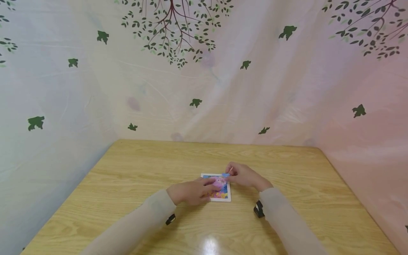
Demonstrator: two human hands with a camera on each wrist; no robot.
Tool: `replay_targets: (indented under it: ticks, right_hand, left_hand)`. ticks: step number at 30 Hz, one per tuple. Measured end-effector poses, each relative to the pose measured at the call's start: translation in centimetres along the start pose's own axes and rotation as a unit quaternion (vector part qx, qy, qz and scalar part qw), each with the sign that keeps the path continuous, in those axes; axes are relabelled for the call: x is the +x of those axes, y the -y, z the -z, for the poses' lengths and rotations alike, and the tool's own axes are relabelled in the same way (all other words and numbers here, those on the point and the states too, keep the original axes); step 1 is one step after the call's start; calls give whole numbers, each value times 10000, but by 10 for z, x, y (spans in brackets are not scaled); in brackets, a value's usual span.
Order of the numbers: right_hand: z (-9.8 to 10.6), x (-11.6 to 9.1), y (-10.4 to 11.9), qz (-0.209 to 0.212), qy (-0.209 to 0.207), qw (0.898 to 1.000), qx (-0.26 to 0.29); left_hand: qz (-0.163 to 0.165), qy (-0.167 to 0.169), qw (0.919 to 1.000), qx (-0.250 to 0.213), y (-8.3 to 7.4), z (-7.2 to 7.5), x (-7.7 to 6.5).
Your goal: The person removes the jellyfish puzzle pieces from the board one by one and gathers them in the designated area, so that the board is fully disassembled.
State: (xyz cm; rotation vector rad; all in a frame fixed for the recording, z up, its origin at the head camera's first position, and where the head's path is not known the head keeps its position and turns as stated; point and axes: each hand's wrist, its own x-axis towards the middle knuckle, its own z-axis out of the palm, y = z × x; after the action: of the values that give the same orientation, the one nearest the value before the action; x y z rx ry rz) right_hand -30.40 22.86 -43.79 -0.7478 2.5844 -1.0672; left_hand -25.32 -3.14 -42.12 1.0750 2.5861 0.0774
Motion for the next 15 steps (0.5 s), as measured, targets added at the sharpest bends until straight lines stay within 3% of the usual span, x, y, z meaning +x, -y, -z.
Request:
replay_targets:
  ticks: [15]
  right_hand:
    - [41, -41, -24, -485, -66, 9988, 98]
  left_hand:
    - [-34, -29, 9999, 150, -1, -1, 0]
